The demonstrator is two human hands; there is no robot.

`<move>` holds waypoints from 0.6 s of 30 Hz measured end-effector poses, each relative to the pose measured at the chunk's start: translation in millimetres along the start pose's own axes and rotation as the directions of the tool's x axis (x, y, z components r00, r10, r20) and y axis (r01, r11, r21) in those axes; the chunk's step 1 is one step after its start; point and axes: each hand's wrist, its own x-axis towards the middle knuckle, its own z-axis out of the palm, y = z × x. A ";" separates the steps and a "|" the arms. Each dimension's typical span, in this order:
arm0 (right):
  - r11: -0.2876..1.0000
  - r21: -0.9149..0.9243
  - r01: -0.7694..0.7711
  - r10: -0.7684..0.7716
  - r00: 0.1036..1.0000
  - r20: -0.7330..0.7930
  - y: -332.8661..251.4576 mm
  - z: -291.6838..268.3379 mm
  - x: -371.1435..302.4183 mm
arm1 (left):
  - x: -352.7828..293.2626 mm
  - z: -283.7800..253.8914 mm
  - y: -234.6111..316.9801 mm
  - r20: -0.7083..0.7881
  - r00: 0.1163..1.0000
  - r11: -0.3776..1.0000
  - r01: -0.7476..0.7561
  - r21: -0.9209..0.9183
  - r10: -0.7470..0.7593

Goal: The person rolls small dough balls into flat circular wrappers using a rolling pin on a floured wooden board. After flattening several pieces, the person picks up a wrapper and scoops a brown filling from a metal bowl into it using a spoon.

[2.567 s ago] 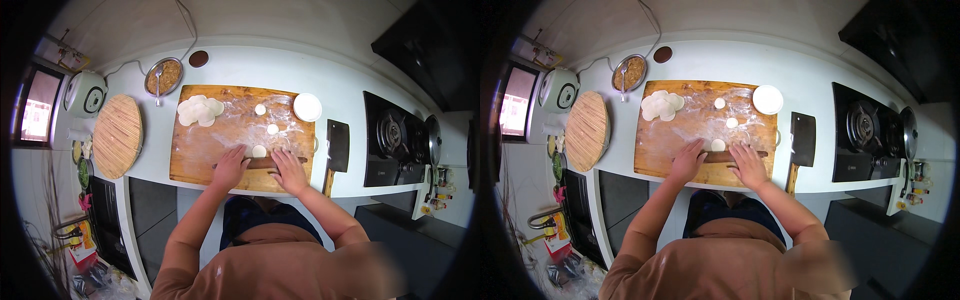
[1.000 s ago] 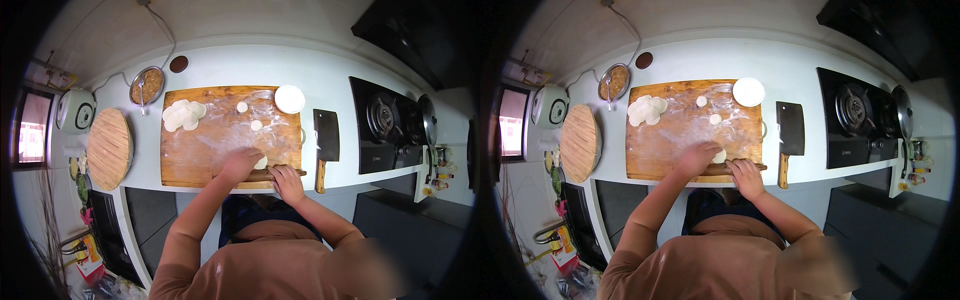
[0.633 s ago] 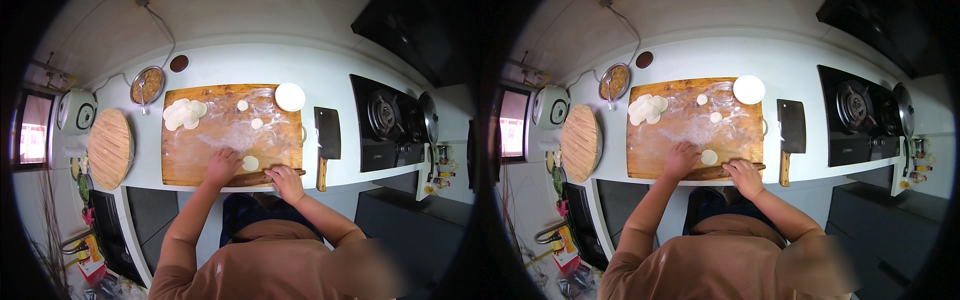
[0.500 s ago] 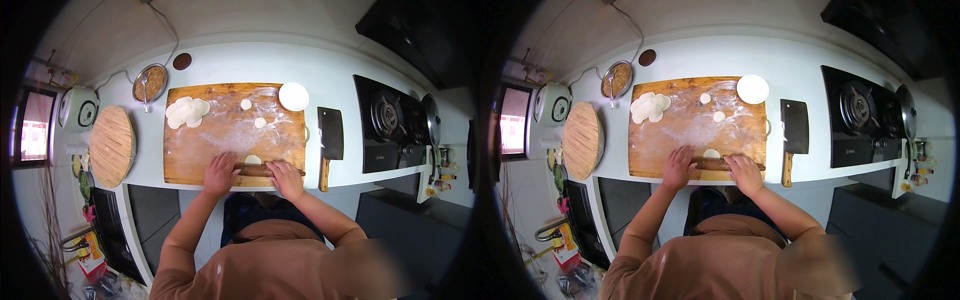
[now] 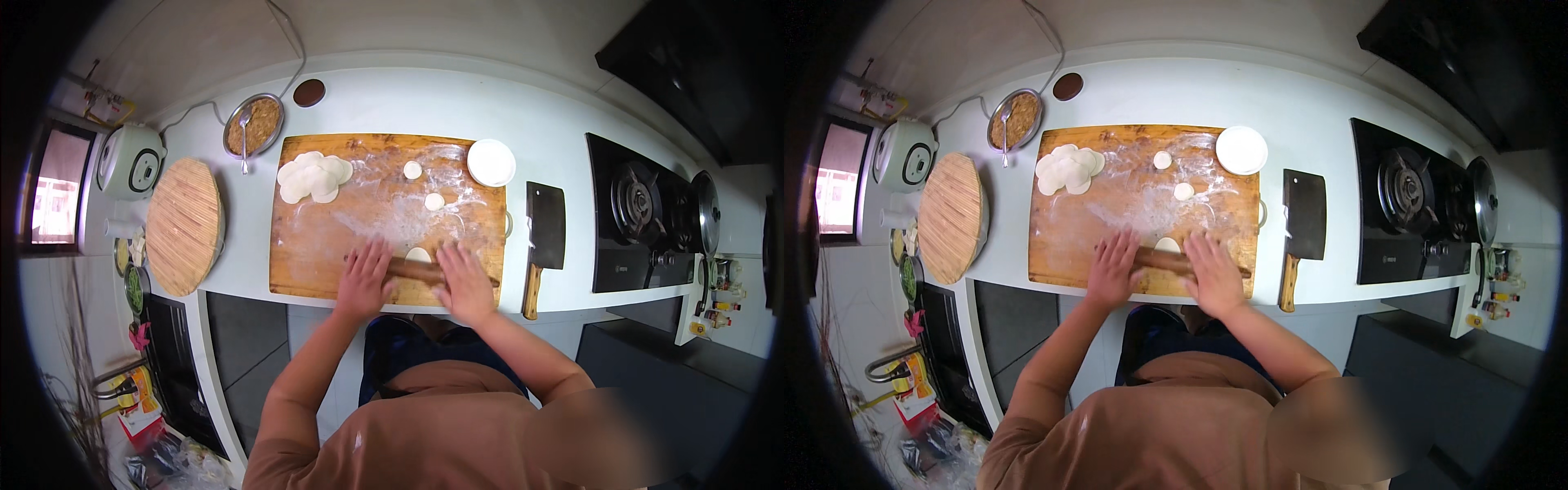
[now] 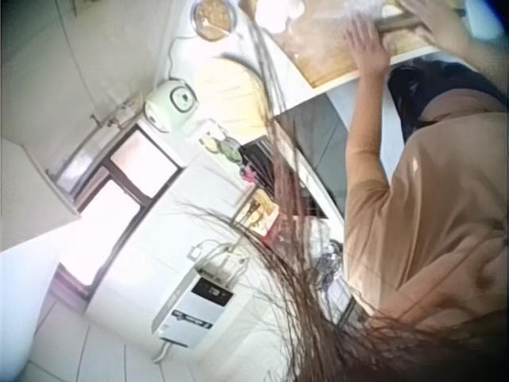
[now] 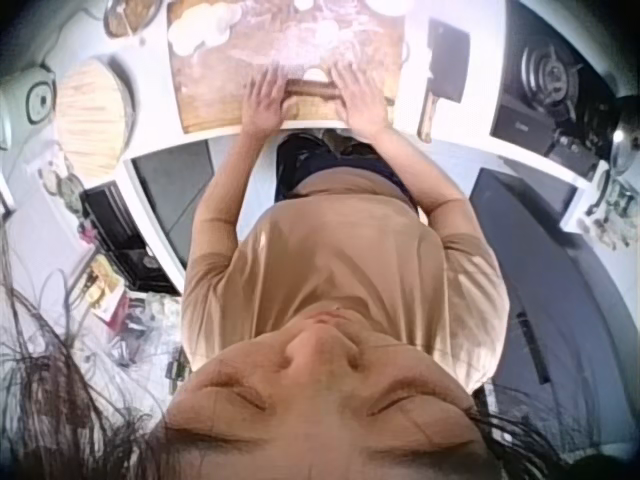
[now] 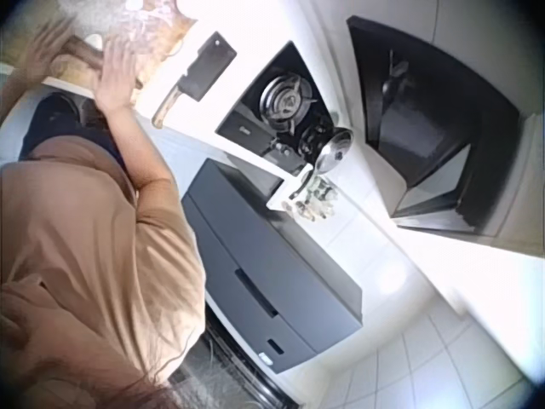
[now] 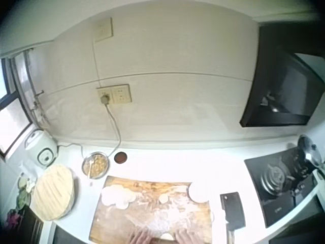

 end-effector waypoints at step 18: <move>0.985 0.066 0.160 -0.151 0.982 -0.116 13.3 7.2 0.0 | -6.1 -23.2 26.0 0.103 0.985 0.987 0.145 -0.069 -0.137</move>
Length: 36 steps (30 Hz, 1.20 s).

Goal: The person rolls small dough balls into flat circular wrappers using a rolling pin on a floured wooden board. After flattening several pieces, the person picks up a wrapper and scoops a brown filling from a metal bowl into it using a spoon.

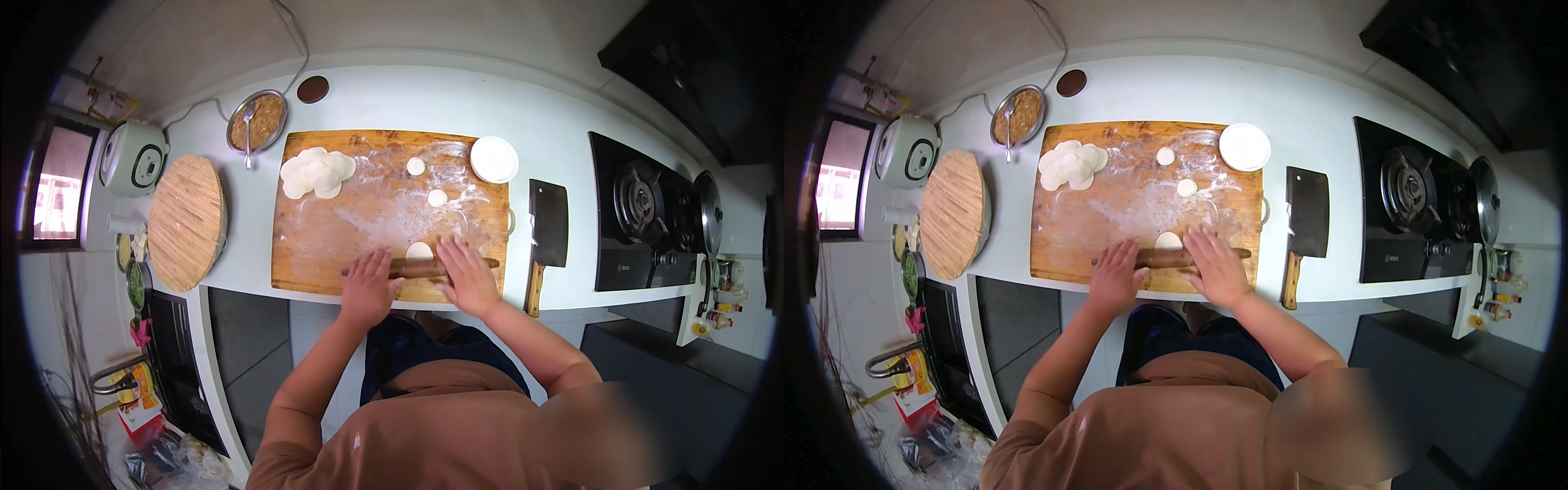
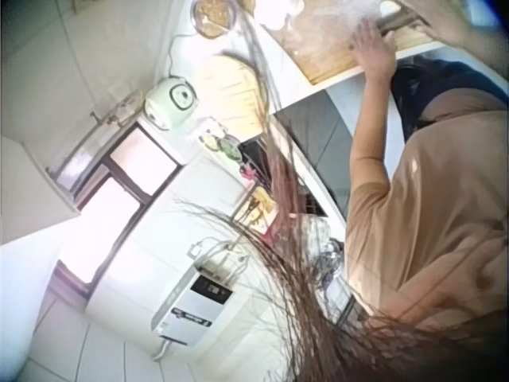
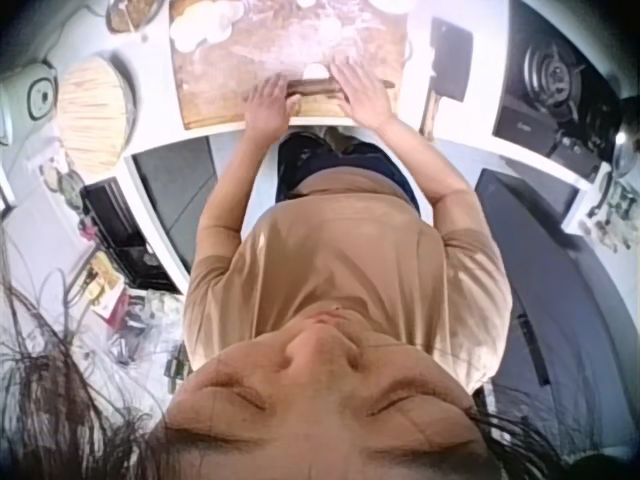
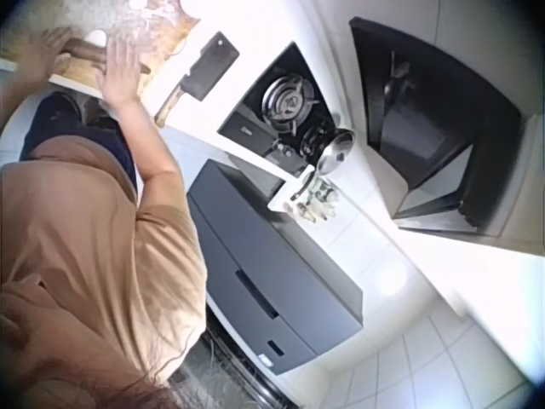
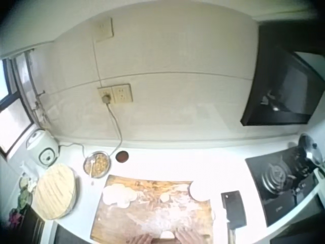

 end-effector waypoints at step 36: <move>0.995 -0.087 0.049 -0.037 0.991 0.132 21.0 -6.1 -34.2 | -42.4 43.8 4.8 -0.061 0.988 0.986 -0.133 0.096 0.140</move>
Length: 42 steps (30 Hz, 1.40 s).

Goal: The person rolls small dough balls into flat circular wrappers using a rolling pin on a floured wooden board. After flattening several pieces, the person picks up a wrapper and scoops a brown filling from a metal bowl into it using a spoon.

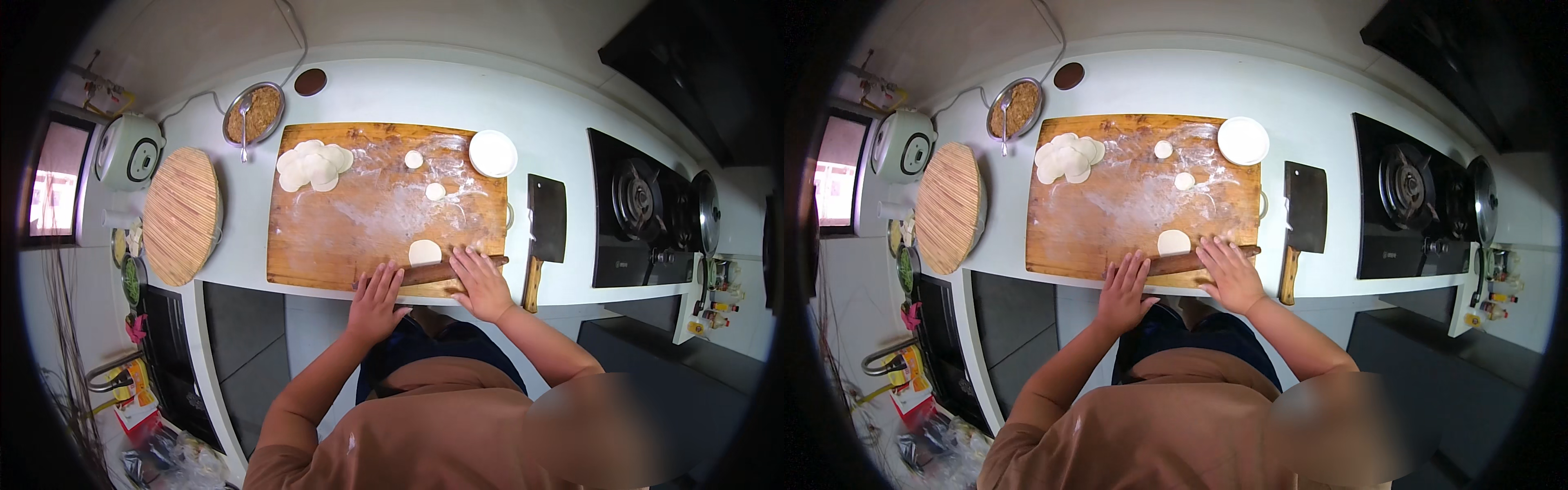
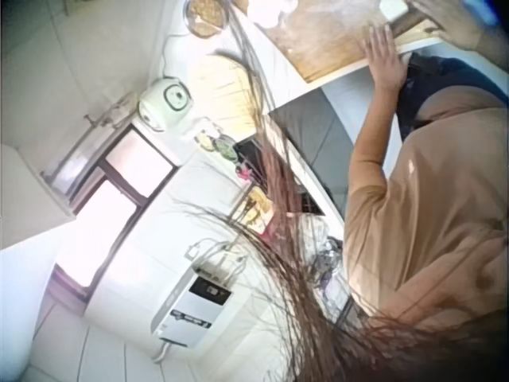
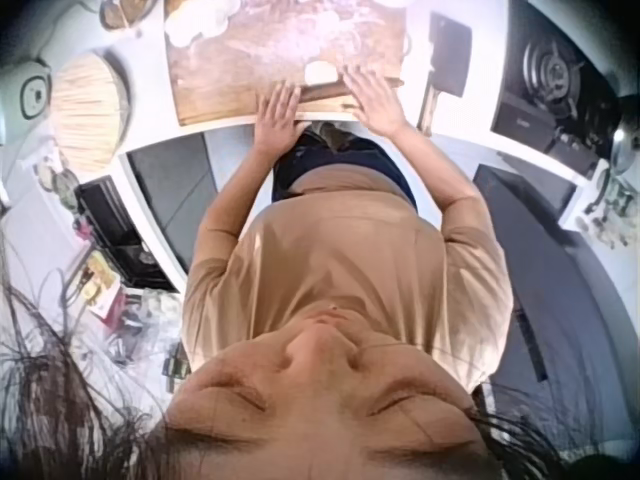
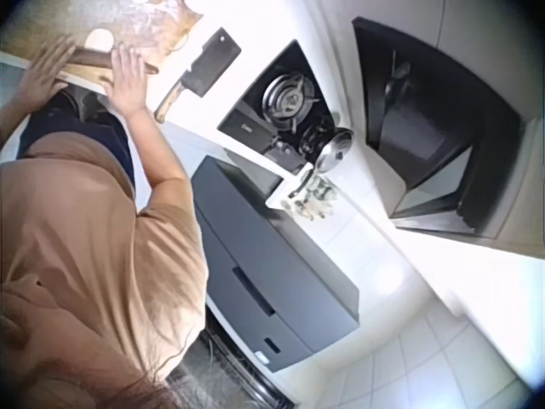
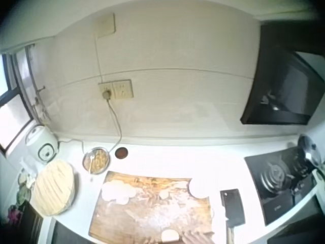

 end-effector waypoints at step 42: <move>0.965 0.049 -0.256 0.261 0.935 -0.240 10.6 2.7 79.7 | 98.3 -18.7 -30.3 -0.175 0.983 0.992 0.081 0.098 -0.063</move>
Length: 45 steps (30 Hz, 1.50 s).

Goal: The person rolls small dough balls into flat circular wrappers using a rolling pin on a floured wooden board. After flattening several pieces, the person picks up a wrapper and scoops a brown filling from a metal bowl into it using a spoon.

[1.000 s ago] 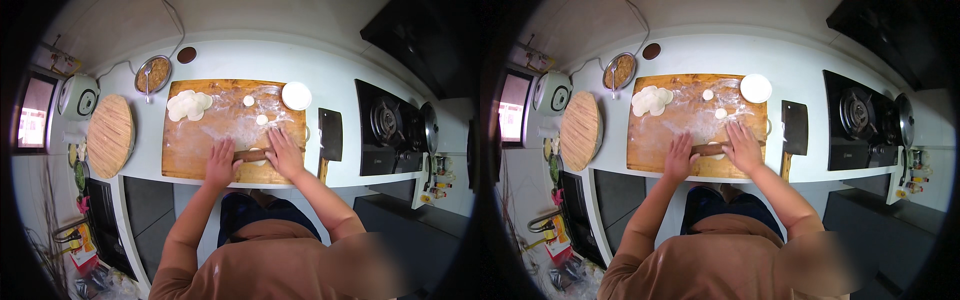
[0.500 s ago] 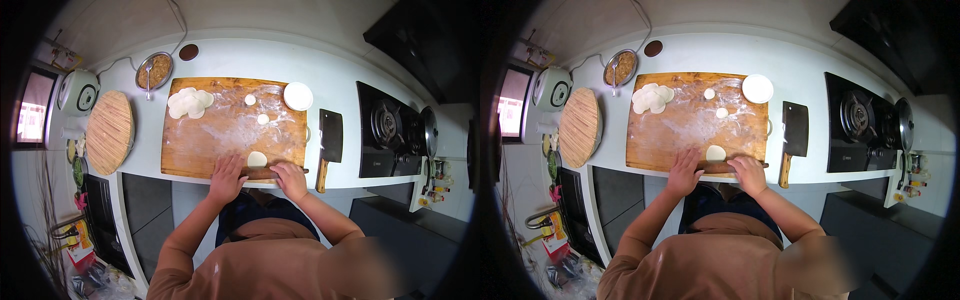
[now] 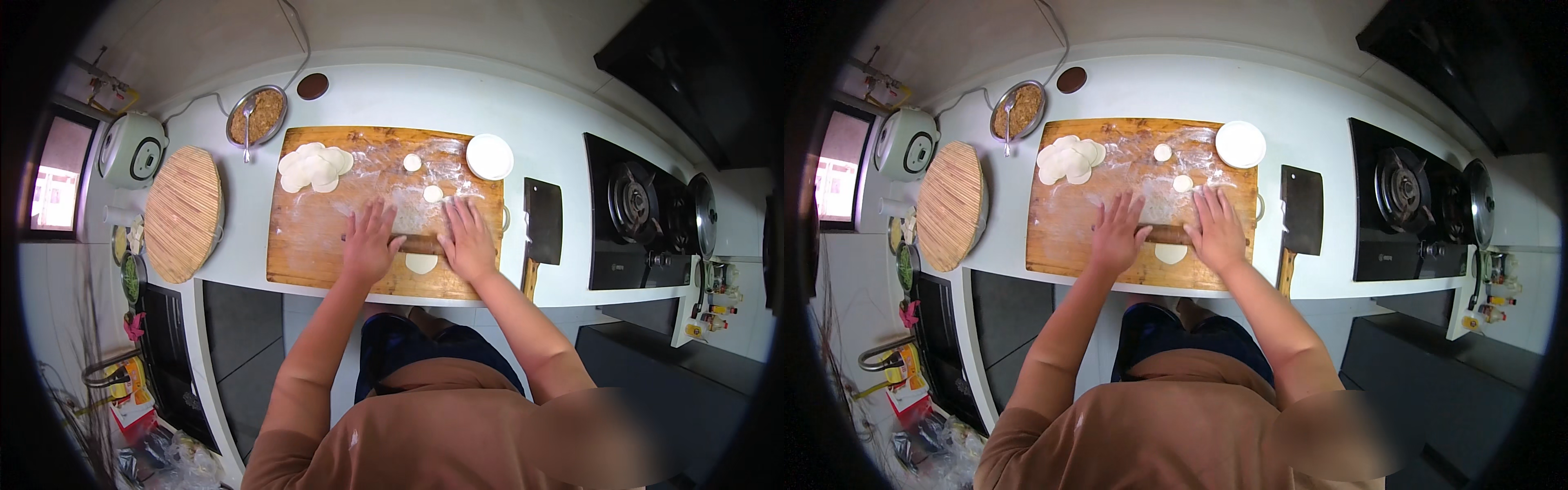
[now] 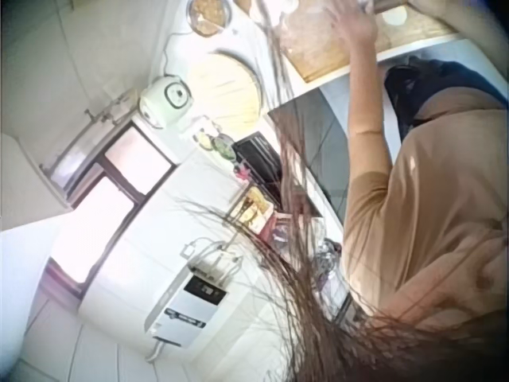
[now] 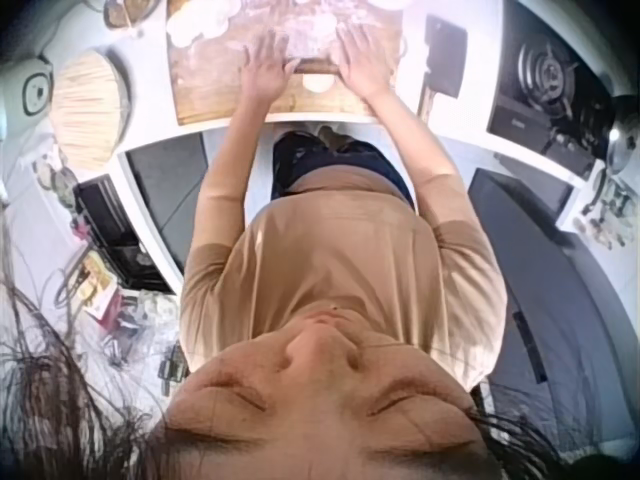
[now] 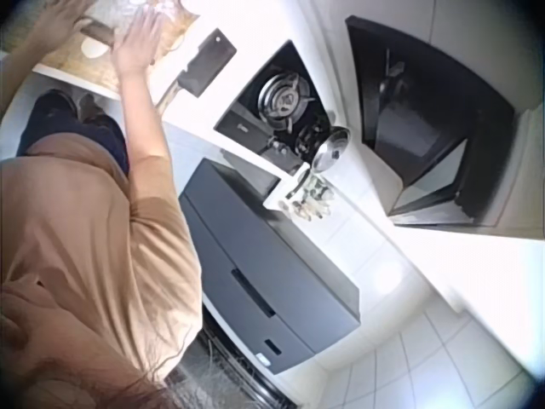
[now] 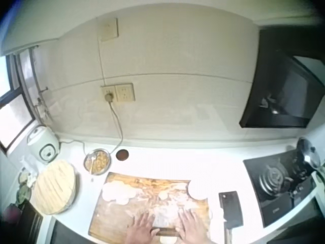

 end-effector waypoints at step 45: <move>0.953 0.218 0.210 -0.222 0.975 0.028 -14.3 -21.8 -79.4 | 50.9 -53.0 -80.1 0.030 0.885 0.741 0.407 -0.534 -0.464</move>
